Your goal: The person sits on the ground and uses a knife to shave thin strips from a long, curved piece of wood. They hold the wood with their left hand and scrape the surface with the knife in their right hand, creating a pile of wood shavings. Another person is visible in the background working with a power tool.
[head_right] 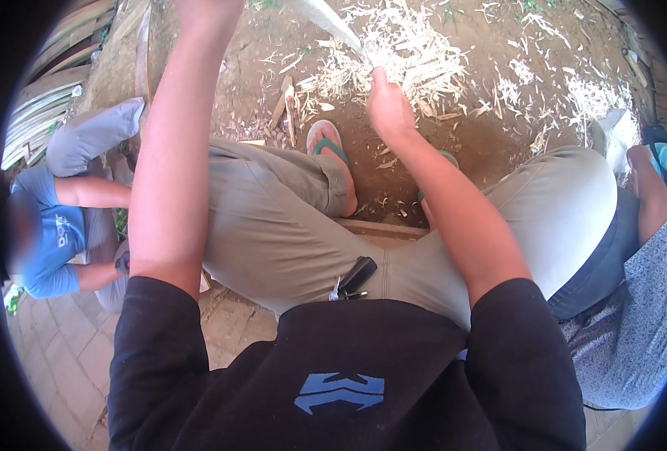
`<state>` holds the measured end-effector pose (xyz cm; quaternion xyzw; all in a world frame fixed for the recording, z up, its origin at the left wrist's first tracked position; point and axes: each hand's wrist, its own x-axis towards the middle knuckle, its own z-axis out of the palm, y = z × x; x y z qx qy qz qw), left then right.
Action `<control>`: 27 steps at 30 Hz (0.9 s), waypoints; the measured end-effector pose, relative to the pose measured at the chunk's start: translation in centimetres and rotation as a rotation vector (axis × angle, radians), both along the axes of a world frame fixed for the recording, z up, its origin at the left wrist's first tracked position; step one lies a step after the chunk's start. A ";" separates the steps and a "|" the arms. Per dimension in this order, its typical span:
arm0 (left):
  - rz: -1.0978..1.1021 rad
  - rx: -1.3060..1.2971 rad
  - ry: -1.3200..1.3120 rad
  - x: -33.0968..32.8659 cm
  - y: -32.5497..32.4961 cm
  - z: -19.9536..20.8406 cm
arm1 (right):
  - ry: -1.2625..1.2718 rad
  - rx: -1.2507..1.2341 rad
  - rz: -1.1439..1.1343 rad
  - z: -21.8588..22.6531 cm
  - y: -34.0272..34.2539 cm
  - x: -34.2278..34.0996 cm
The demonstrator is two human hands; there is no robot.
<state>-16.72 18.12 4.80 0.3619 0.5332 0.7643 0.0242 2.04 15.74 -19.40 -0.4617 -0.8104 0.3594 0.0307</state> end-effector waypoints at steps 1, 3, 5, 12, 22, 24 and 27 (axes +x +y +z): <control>-0.006 0.018 -0.023 0.3 0.1 0.1 | -0.010 -0.012 -0.001 0.6 0.2 -0.1; -0.025 0.047 -0.036 0.4 0.3 -0.2 | -0.025 0.000 -0.004 0.9 0.7 -0.3; -0.041 0.065 -0.004 -0.3 0.1 -0.2 | -0.023 -0.021 -0.014 1.5 0.8 -0.8; -0.015 0.066 -0.005 -1.0 -0.3 -0.3 | 0.228 -0.075 -0.109 3.9 -0.6 -1.8; 0.012 0.060 -0.070 -0.9 0.7 0.1 | 0.045 0.011 -0.018 0.4 0.8 -0.6; 0.011 0.028 -0.031 -0.9 0.4 0.1 | 0.094 -0.035 -0.066 1.7 0.4 -0.9; 0.056 -0.046 0.054 -1.6 -1.4 0.6 | 0.318 0.027 -0.075 6.4 -1.2 -2.9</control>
